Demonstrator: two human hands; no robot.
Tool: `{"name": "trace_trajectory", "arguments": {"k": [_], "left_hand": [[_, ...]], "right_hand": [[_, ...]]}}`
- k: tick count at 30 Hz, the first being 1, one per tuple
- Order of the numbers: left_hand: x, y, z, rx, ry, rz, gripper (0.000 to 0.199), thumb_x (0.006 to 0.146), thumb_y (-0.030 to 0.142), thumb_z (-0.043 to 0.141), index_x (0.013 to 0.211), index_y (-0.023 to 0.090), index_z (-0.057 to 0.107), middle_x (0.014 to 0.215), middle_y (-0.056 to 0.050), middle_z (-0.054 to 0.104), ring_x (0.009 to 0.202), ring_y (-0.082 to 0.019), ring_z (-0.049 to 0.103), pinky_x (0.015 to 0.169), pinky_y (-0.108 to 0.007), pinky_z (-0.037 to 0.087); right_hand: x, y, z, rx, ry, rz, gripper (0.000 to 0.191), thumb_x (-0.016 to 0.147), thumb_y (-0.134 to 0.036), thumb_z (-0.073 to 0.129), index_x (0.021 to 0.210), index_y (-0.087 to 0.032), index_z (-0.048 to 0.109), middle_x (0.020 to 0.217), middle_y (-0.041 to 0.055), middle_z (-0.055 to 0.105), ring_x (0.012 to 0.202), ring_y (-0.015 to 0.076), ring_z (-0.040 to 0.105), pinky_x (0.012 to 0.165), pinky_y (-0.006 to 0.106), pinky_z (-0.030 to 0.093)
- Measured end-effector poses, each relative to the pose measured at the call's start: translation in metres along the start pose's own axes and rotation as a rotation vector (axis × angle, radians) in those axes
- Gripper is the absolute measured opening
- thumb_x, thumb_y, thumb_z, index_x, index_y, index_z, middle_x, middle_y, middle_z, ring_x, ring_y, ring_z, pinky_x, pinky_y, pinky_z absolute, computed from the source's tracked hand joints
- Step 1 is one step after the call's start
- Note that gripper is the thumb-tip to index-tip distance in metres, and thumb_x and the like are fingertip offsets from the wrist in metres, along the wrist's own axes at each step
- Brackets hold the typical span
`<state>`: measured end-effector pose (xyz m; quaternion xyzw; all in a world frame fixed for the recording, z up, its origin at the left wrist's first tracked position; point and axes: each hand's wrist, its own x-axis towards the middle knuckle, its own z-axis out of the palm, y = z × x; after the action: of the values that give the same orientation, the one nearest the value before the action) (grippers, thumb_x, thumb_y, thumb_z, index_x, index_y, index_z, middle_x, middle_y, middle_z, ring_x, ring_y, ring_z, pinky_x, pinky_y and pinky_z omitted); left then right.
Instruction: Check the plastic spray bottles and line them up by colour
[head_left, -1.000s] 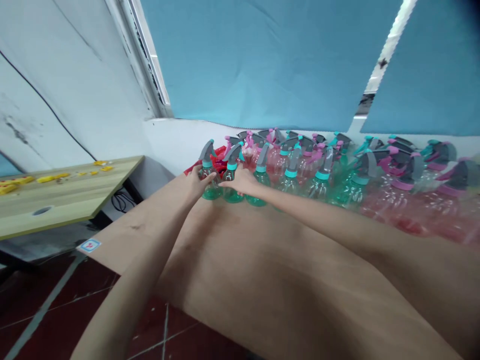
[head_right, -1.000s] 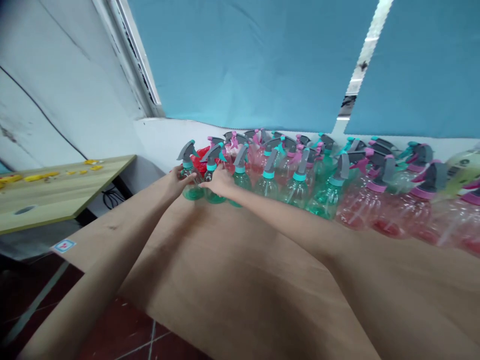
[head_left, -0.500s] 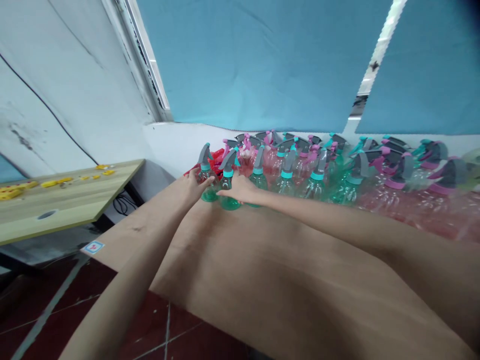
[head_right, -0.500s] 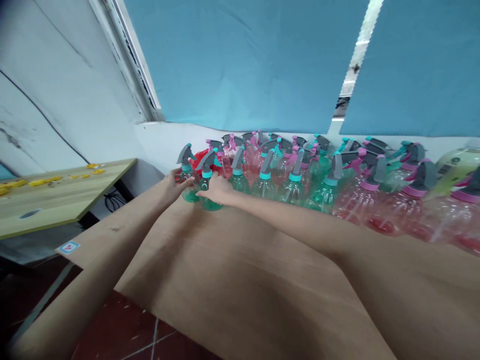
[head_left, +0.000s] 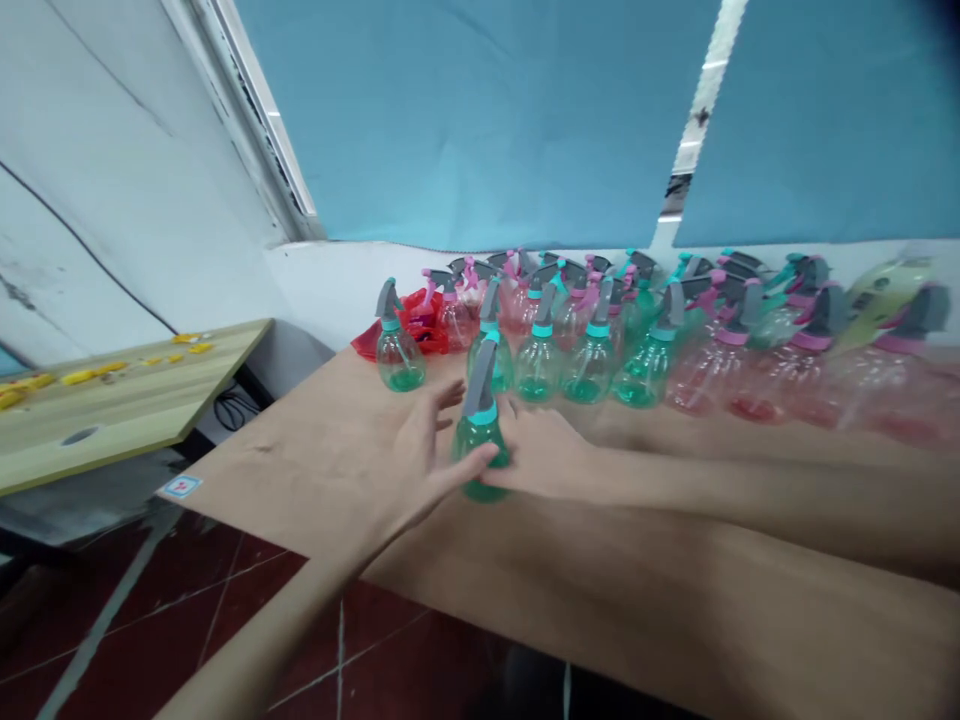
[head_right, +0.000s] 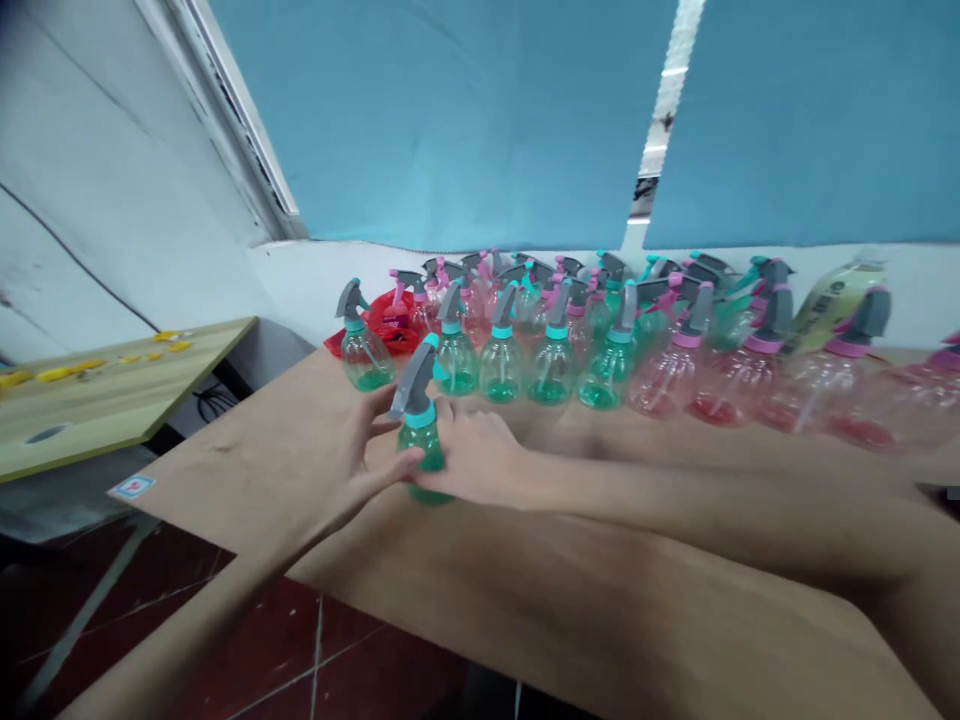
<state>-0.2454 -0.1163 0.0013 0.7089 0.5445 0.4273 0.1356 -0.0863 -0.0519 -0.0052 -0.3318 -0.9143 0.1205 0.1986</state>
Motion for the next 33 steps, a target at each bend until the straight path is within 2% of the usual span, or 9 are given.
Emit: {"name": "trace_trajectory", "arguments": {"k": [3,8,11,17,21,24,27,30,33], "left_hand": [[0.011,0.026,0.021,-0.035,-0.030,0.032,0.063,0.073,0.040,0.069,0.127,0.022,0.042,0.121,-0.010,0.057,0.105,-0.026,0.060,0.090,-0.044,0.052],[0.027,0.061,0.062,-0.257,-0.060,0.000,0.049,0.076,0.035,0.067,0.119,0.024,0.047,0.119,-0.007,0.060,0.099,-0.022,0.063,0.087,-0.039,0.055],[0.031,0.077,0.090,-0.302,-0.080,-0.031,0.042,0.079,0.030,0.064,0.117,0.024,0.048,0.119,-0.006,0.060,0.097,-0.021,0.064,0.090,-0.041,0.053],[0.044,0.101,0.147,-0.393,-0.096,-0.002,0.034,0.086,0.030,0.055,0.119,0.025,0.049,0.125,-0.007,0.057,0.115,-0.023,0.055,0.102,-0.045,0.043],[0.055,0.115,0.177,-0.389,-0.137,0.037,0.036,0.083,0.027,0.056,0.118,0.023,0.051,0.118,-0.008,0.060,0.110,-0.024,0.058,0.099,-0.045,0.044],[0.065,0.119,0.190,-0.395,-0.157,0.058,0.031,0.079,0.021,0.055,0.110,0.021,0.055,0.096,-0.005,0.064,0.095,-0.021,0.061,0.088,-0.040,0.049],[0.076,0.117,0.197,-0.386,-0.171,0.085,0.020,0.076,0.019,0.054,0.096,0.019,0.057,0.079,-0.001,0.060,0.082,-0.018,0.060,0.078,-0.034,0.050],[0.087,0.114,0.199,-0.374,-0.191,0.091,0.012,0.076,0.018,0.053,0.088,0.019,0.056,0.069,0.002,0.055,0.067,-0.015,0.055,0.069,-0.031,0.049],[0.096,0.111,0.200,-0.349,-0.215,0.091,0.011,0.076,0.015,0.051,0.084,0.021,0.055,0.064,0.003,0.052,0.058,-0.013,0.049,0.063,-0.029,0.046]], "right_hand": [[-0.030,0.002,-0.007,0.044,-0.002,-0.003,0.067,0.072,-0.058,0.059,0.125,-0.020,0.045,0.110,0.0139,0.061,0.089,0.0337,0.063,0.069,0.046,0.050],[-0.073,0.019,-0.019,0.030,0.008,0.024,0.064,0.070,-0.065,0.059,0.115,-0.019,0.057,0.099,0.0151,0.062,0.081,0.0347,0.063,0.063,0.049,0.050],[-0.093,0.038,-0.028,0.037,0.046,0.046,0.069,0.070,-0.067,0.057,0.116,-0.016,0.056,0.100,0.0161,0.062,0.079,0.0340,0.064,0.061,0.048,0.051],[-0.126,0.083,-0.045,-0.017,0.125,0.103,0.081,0.069,-0.075,0.052,0.124,-0.015,0.049,0.107,0.0173,0.060,0.079,0.0339,0.064,0.062,0.049,0.052],[-0.150,0.117,-0.065,0.037,0.089,0.055,0.078,0.071,-0.074,0.053,0.123,-0.016,0.049,0.112,0.0173,0.060,0.094,0.0359,0.062,0.076,0.051,0.051],[-0.170,0.145,-0.084,0.154,0.033,0.010,0.064,0.082,-0.064,0.049,0.127,-0.018,0.046,0.121,0.0156,0.059,0.106,0.0332,0.058,0.087,0.050,0.048],[-0.188,0.174,-0.093,0.149,0.046,0.127,0.050,0.091,-0.053,0.041,0.127,-0.019,0.047,0.125,0.0141,0.057,0.112,0.0301,0.056,0.093,0.050,0.046],[-0.195,0.203,-0.082,0.082,0.060,0.239,0.042,0.092,-0.048,0.043,0.121,-0.019,0.053,0.121,0.0128,0.060,0.111,0.0286,0.057,0.094,0.049,0.046],[-0.187,0.224,-0.058,0.024,0.093,0.177,0.047,0.089,-0.046,0.051,0.126,-0.018,0.051,0.130,0.0139,0.055,0.121,0.0288,0.051,0.100,0.048,0.043]]}}
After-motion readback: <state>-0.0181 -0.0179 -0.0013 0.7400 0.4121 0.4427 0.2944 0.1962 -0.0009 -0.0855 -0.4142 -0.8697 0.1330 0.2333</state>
